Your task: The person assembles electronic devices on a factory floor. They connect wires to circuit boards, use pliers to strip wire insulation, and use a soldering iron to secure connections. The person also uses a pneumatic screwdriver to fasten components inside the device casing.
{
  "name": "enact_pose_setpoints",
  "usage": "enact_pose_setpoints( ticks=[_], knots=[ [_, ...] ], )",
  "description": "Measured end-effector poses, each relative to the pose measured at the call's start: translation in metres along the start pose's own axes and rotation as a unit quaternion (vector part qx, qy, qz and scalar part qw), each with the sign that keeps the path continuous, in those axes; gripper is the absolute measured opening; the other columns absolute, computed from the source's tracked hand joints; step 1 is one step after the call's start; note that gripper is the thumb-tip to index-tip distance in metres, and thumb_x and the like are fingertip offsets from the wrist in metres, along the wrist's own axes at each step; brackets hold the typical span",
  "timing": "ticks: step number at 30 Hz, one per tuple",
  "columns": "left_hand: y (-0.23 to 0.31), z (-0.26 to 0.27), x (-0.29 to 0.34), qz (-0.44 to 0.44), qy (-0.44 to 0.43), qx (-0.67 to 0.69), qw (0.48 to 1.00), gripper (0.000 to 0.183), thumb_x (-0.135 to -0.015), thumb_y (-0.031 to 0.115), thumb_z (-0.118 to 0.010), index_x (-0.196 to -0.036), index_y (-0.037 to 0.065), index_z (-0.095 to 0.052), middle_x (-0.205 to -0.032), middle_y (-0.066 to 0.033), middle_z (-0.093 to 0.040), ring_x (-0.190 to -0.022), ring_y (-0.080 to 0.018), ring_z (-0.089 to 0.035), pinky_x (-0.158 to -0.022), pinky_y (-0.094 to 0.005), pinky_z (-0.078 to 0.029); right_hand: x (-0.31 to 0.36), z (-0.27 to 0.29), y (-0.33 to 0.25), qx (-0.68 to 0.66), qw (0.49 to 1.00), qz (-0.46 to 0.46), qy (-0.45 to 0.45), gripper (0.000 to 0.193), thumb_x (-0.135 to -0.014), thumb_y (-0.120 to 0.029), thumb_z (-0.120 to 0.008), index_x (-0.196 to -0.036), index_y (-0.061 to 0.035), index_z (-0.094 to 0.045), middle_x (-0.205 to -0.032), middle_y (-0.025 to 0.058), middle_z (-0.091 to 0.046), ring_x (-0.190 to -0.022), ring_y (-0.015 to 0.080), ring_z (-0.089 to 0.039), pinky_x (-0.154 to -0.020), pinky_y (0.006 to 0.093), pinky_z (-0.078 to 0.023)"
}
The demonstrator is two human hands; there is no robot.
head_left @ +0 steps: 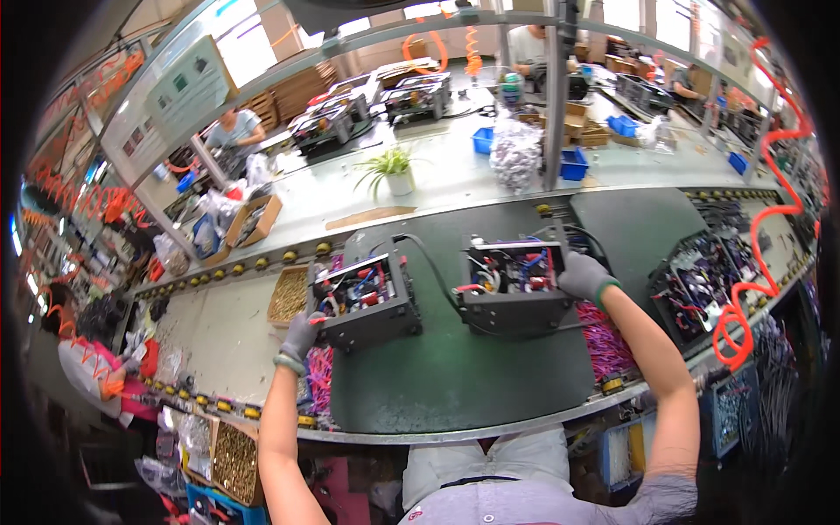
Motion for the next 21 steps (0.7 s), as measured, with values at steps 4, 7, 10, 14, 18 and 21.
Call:
enact_pose_setpoints(
  ticks=[4, 7, 10, 14, 18, 21],
  knots=[
    [-0.009, -0.015, 0.009, 0.262, -0.037, 0.196, 0.944, 0.030, -0.093, 0.026, -0.058, -0.088, -0.001, -0.070, -0.068, -0.0066, -0.064, -0.063, -0.0138, -0.063, -0.058, -0.0342, -0.050, 0.031, 0.008, 0.008, -0.010, 0.997, -0.022, 0.070, 0.043, -0.088, -0.032, -0.057, -0.115, 0.0026, -0.055, -0.103, 0.0289, -0.067, -0.100, 0.0440, -0.064, -0.089, 0.0506, -0.050],
    [0.021, -0.011, 0.015, 0.171, -0.082, 0.100, 0.977, 0.040, -0.089, 0.032, -0.060, -0.077, -0.006, -0.066, -0.061, -0.0092, -0.061, -0.050, -0.0162, -0.061, -0.046, -0.0321, -0.049, 0.026, 0.003, 0.024, -0.046, 0.995, -0.046, 0.076, 0.039, -0.090, -0.031, -0.055, -0.111, 0.0020, -0.054, -0.101, 0.0298, -0.067, -0.100, 0.0450, -0.064, -0.089, 0.0517, -0.050],
    [0.054, -0.010, 0.043, 0.168, -0.147, 0.075, 0.972, 0.037, -0.089, 0.030, -0.061, -0.078, -0.005, -0.066, -0.062, -0.0085, -0.062, -0.050, -0.0152, -0.060, -0.046, -0.0300, -0.047, 0.027, 0.004, 0.019, -0.038, 0.995, -0.046, 0.075, 0.036, -0.092, -0.032, -0.054, -0.107, 0.0014, -0.054, -0.098, 0.0301, -0.067, -0.097, 0.0456, -0.064, -0.087, 0.0526, -0.049],
    [0.057, -0.010, 0.068, 0.178, -0.143, 0.127, 0.965, 0.040, -0.090, 0.035, -0.060, -0.091, -0.004, -0.065, -0.073, -0.0086, -0.065, -0.063, -0.0144, -0.061, -0.057, -0.0309, -0.050, 0.029, 0.006, 0.013, -0.070, 0.994, -0.037, 0.081, 0.036, -0.091, -0.030, -0.055, -0.113, -0.0022, -0.055, -0.102, 0.0278, -0.067, -0.099, 0.0456, -0.063, -0.087, 0.0527, -0.048],
    [0.057, -0.016, 0.066, 0.205, -0.125, 0.118, 0.963, 0.055, -0.094, 0.050, -0.052, -0.105, -0.003, -0.063, -0.085, -0.0047, -0.065, -0.077, -0.0176, -0.058, -0.072, -0.0336, -0.047, 0.027, 0.000, 0.024, -0.113, 0.988, -0.028, 0.101, 0.036, -0.091, -0.033, -0.054, -0.117, -0.0066, -0.058, -0.102, 0.0259, -0.068, -0.100, 0.0453, -0.063, -0.087, 0.0520, -0.048],
    [0.044, -0.026, 0.084, 0.303, -0.064, 0.425, 0.851, 0.043, -0.101, 0.040, -0.045, -0.115, 0.003, -0.063, -0.096, -0.0002, -0.066, -0.084, -0.0122, -0.061, -0.075, -0.0278, -0.050, 0.022, -0.010, 0.043, -0.133, 0.983, -0.002, 0.126, 0.041, -0.096, -0.044, -0.051, -0.112, -0.0071, -0.060, -0.094, 0.0248, -0.068, -0.094, 0.0458, -0.064, -0.082, 0.0514, -0.048]
  ],
)
Point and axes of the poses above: each hand's wrist, its own x-axis away from the middle knuckle, its own z-axis out of the back of the hand, y = z × x, the point moved 9 cm from there along -x, towards the middle knuckle
